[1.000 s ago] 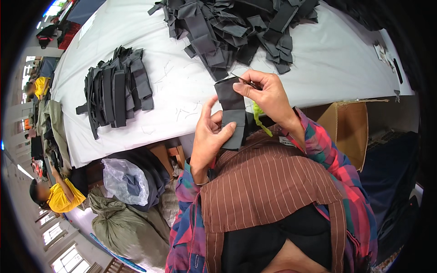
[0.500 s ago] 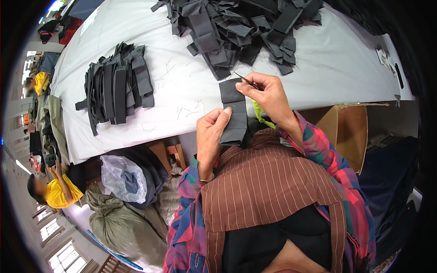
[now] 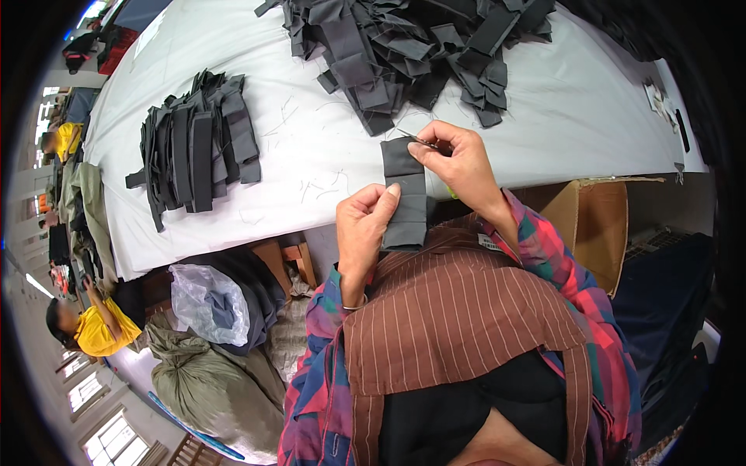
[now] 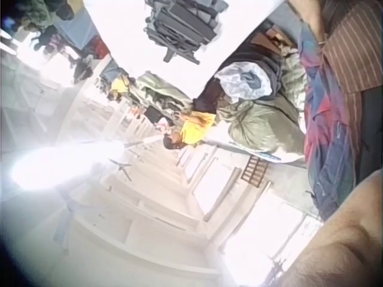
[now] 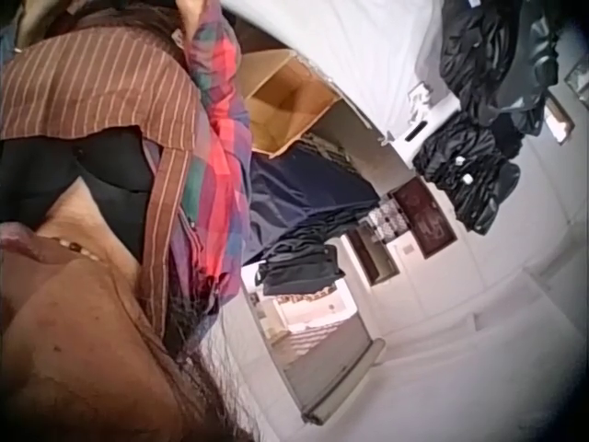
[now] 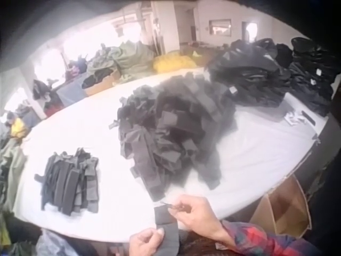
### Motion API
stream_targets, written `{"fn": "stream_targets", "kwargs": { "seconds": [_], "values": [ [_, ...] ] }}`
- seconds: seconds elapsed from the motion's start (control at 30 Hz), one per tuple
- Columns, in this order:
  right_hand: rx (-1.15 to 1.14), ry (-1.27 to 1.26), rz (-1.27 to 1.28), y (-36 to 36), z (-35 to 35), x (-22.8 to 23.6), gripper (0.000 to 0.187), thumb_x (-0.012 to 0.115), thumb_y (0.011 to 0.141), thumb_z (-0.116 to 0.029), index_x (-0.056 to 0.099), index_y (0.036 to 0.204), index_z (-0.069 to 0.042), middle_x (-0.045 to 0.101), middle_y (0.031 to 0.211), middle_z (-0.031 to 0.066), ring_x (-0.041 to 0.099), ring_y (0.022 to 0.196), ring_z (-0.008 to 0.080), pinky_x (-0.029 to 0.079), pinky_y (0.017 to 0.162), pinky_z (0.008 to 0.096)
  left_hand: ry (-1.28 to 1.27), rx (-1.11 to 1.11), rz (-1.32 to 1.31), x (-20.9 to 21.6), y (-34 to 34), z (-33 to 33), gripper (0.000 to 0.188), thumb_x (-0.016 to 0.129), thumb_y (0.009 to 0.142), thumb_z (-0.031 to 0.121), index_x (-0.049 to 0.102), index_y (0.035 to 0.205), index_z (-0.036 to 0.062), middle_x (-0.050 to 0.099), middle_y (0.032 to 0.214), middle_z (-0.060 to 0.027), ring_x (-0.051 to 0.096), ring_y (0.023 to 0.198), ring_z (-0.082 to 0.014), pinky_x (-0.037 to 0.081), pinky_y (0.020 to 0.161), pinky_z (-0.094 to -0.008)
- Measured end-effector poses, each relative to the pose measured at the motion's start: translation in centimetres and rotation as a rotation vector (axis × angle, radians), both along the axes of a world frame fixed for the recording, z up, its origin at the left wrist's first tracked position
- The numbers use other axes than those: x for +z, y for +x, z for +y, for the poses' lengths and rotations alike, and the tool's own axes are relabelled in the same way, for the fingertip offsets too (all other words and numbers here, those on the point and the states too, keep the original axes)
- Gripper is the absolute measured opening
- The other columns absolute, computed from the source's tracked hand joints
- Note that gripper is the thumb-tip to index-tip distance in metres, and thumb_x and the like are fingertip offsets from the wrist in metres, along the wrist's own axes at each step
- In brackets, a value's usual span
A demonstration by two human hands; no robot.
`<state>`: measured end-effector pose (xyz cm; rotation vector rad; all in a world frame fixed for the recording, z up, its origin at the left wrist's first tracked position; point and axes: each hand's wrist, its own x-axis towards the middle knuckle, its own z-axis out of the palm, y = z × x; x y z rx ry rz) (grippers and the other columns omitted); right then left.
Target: The person is trimming excess threads or fabric from black textile strips using thread snippers at a workbench.
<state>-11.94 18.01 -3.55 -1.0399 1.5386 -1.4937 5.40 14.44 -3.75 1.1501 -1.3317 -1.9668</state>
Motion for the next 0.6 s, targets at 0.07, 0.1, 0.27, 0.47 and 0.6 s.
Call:
{"fn": "stream_targets", "kwargs": {
  "seconds": [0.07,0.1,0.27,0.47,0.6],
  "values": [
    [0.011,0.04,-0.063,0.0,0.1,-0.9,0.01,0.067,0.083,-0.006,0.062,0.079,0.002,0.056,0.068,-0.0035,0.047,0.065,0.0022,0.04,0.058,0.0203,-0.013,-0.007,0.009,0.3,-0.4,0.3,0.023,0.064,0.091,0.016,0.061,0.071,0.0038,0.047,0.062,0.0104,0.033,0.055,0.0016,0.024,0.047,-0.0195],
    [0.007,0.041,-0.064,0.0,0.1,-0.9,0.01,0.067,0.083,-0.006,0.062,0.079,0.002,0.056,0.068,-0.0035,0.047,0.065,0.0022,0.04,0.058,0.0203,-0.025,-0.012,0.017,0.4,-0.5,0.4,0.024,0.065,0.09,0.016,0.06,0.07,0.0043,0.046,0.062,0.0109,0.032,0.055,0.0019,0.022,0.047,-0.0198],
    [0.091,0.002,-0.121,0.6,0.5,1.5,0.006,0.066,0.083,-0.004,0.063,0.081,0.001,0.056,0.069,-0.0037,0.047,0.067,0.002,0.04,0.058,0.0204,0.02,0.054,0.016,-0.2,0.0,0.2,0.024,0.066,0.089,0.015,0.06,0.068,0.0043,0.047,0.062,0.0099,0.035,0.055,0.0009,0.025,0.047,-0.0189],
    [0.0,-0.081,0.111,0.3,0.5,0.7,0.007,0.068,0.083,-0.004,0.063,0.082,0.001,0.055,0.07,-0.0057,0.045,0.066,0.0017,0.038,0.058,0.0199,0.072,0.076,0.013,0.6,-0.4,0.0,0.024,0.065,0.09,0.014,0.061,0.069,0.0035,0.05,0.063,0.0085,0.038,0.057,0.0001,0.03,0.05,-0.0185],
    [-0.016,0.037,-0.042,0.1,0.5,-0.7,0.009,0.067,0.083,-0.005,0.062,0.079,0.002,0.057,0.068,-0.0042,0.047,0.065,0.0025,0.041,0.058,0.0204,-0.019,0.049,0.03,0.0,-0.1,0.0,0.036,0.059,0.094,0.024,0.053,0.062,0.0069,0.045,0.06,0.0087,0.035,0.055,-0.0005,0.026,0.048,-0.0208]
  ]
}}
